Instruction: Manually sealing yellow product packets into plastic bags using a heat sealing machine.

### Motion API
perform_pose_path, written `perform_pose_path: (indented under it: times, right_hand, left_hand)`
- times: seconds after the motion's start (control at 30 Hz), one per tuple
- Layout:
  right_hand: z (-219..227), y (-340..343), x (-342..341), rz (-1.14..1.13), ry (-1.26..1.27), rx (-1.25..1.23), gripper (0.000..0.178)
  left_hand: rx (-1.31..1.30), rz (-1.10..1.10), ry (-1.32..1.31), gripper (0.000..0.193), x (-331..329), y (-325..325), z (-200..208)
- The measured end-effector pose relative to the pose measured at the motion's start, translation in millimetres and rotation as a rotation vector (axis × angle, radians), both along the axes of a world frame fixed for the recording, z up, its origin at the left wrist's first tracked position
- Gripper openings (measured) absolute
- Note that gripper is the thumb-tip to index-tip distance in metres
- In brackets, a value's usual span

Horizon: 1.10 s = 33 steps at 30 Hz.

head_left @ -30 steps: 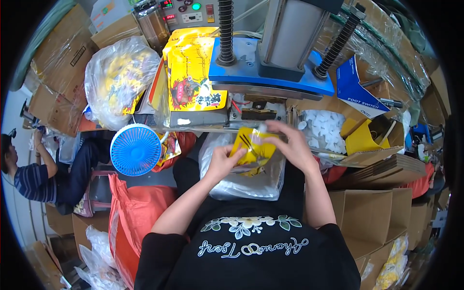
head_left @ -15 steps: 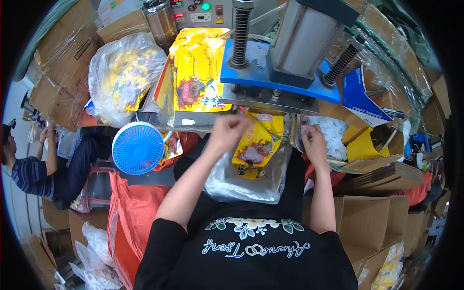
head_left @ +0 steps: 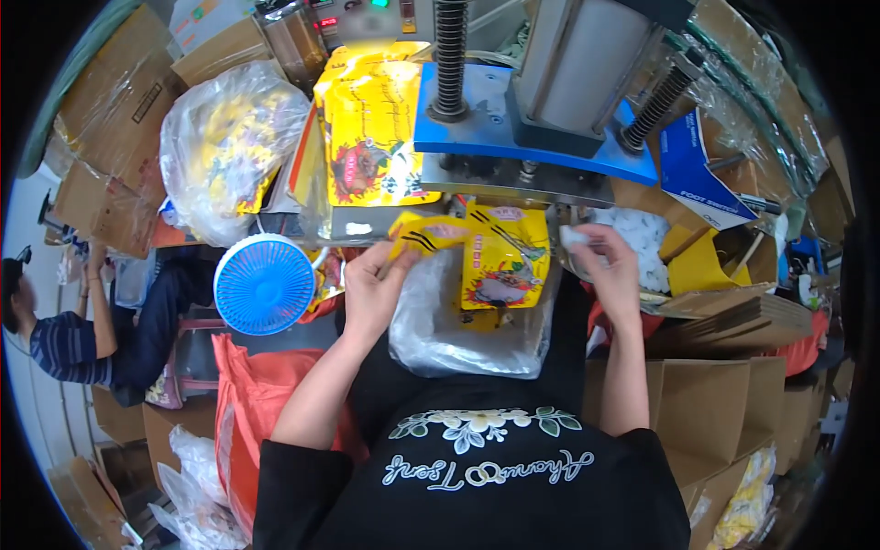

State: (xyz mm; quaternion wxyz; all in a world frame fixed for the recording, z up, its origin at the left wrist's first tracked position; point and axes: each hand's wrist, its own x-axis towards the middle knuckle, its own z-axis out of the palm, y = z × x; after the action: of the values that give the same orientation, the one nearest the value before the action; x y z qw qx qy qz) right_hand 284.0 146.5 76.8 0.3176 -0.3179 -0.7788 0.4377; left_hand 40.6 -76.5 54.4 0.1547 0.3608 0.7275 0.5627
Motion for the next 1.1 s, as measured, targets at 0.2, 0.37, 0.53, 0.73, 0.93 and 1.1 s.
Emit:
perform_pose_path:
  times: [0.2,0.37,0.53,0.73,0.93,1.1]
  right_hand:
    - [34.2,-44.5,-28.5,0.448,-0.174,0.242,0.022]
    - [16.3,-42.1,-29.0,0.469,-0.092,-0.064,0.020]
    - [24.0,-27.3,-14.1,0.367,-0.054,-0.119,0.032]
    - [9.2,-29.7,-9.6,0.484,-0.131,-0.294,0.048]
    - [27.1,-27.6,-14.6,0.436,-0.124,-0.101,0.036]
    - [12.5,-26.0,-27.8,0.542,-0.203,-0.114,0.032]
  left_hand:
    - [-0.110,-0.162,-0.079,0.015,46.4,1.9,-39.2]
    - [-0.081,-0.205,-0.343,0.022,62.2,3.9,-56.7]
    - [-0.049,-0.114,-0.753,0.023,52.1,21.7,-64.2]
    - [-0.087,-0.284,-0.999,0.023,71.9,25.5,-53.5]
    - [-0.107,-0.192,-0.660,0.020,65.5,17.2,-66.2]
    - [0.044,-0.261,-0.499,0.022,66.3,17.3,-80.6]
